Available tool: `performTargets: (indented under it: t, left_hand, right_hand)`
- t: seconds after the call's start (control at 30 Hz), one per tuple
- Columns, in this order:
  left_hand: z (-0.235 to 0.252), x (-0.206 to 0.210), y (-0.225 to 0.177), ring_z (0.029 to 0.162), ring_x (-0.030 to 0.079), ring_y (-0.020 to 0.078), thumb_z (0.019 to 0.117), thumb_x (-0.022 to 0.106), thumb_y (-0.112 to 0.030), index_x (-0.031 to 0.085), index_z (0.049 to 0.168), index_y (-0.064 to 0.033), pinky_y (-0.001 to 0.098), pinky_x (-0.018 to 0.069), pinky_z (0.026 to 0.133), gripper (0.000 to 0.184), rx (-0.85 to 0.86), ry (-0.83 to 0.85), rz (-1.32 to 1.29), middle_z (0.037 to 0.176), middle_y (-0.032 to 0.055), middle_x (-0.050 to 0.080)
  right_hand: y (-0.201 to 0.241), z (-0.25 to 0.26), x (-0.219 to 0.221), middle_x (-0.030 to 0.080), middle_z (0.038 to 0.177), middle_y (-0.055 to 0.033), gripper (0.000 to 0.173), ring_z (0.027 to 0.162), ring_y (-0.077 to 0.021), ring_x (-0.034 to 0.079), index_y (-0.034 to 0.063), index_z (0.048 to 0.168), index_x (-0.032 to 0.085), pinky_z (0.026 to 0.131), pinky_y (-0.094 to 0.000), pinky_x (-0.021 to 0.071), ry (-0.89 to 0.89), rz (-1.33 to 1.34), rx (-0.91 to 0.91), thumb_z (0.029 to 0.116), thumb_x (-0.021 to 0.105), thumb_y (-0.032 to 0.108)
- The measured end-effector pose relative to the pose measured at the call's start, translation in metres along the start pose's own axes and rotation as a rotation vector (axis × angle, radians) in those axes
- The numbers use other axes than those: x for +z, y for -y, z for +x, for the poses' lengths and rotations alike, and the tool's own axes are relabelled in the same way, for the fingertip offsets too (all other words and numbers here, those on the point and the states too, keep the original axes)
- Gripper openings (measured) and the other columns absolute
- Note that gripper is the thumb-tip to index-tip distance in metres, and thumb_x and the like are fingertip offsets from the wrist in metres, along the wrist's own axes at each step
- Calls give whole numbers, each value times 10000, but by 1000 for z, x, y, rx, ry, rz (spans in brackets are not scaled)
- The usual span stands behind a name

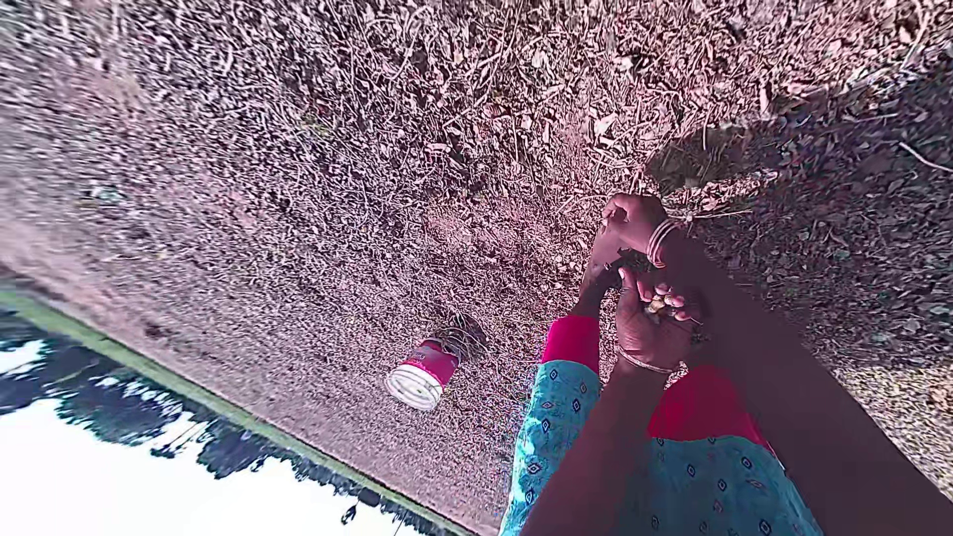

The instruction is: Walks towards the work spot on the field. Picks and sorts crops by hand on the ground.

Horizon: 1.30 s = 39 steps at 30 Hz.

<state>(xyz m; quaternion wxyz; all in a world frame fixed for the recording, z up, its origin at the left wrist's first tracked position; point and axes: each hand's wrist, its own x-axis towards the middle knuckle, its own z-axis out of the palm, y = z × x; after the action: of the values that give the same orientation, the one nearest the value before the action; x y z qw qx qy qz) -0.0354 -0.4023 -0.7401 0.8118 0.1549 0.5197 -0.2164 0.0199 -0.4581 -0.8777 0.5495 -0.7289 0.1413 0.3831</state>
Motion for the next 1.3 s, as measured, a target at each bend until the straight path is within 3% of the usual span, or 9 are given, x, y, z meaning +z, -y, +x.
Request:
performTargets:
  t: [0.2,0.4,0.53,0.73,0.87,0.97,1.1,1.17,1.3]
  left_hand:
    - [12,1,-28,444,534,84,1093,294,-412,505,608,-153,201,456,446,589,293,-304,-73,534,-36,528]
    - [8,3,-31,468,555,90,1103,265,-437,504,626,-156,203,472,452,603,286,-334,-38,568,-34,549]
    - [7,5,-29,479,565,83,1102,239,-454,511,629,-166,203,482,464,618,247,-274,-83,575,-41,560]
    - [8,2,-38,540,614,121,1080,336,-378,588,654,-131,253,522,522,553,191,-9,-178,615,-11,608]
    - [8,8,-46,564,657,143,1061,414,-330,637,703,-120,266,555,542,471,173,28,-155,642,16,651]
    - [6,13,-46,555,655,131,1072,408,-300,632,709,-129,260,562,536,459,161,18,-146,643,5,650]
    - [9,14,-44,599,668,123,1101,256,-338,623,761,-135,253,578,589,541,217,-83,-131,685,-6,660]
    - [10,14,-44,618,682,109,1111,217,-382,625,785,-139,241,587,610,576,246,-175,-125,691,-20,667]
    - [11,15,-38,687,717,143,1115,209,-389,635,846,-125,279,611,661,568,242,-240,-116,756,16,706]
  right_hand:
    - [9,91,49,517,1475,-280,399,1344,-481,517,24,1427,578,1062,-669,424,66,-422,60,1034,533,81]
    - [12,77,57,483,1507,-264,472,1340,-514,497,69,1404,605,1010,-703,456,54,-462,30,939,665,12]
    - [8,71,50,560,1435,-270,439,1262,-493,578,66,1467,536,1012,-656,471,31,-479,29,1029,550,71]
    - [39,65,31,656,1221,-273,968,1105,-495,647,103,1482,484,877,-654,530,159,-604,58,637,956,112]
    - [24,101,30,639,1293,-279,386,1184,-494,625,60,1427,556,955,-681,490,174,-496,123,1046,518,110]
    - [9,92,9,675,1186,-268,350,1084,-411,680,-39,1351,550,968,-583,510,-99,-71,139,1080,473,169]
    - [4,43,-35,637,965,-118,301,680,-107,550,-50,1232,593,663,-310,493,-540,383,7,1058,466,160]
    - [29,-9,-57,520,851,-22,252,625,1,423,-51,1187,555,587,-185,387,-447,420,-60,1066,457,148]
    - [40,-75,-83,632,781,44,280,622,72,480,12,1134,728,567,-109,408,-41,155,-424,917,636,163]
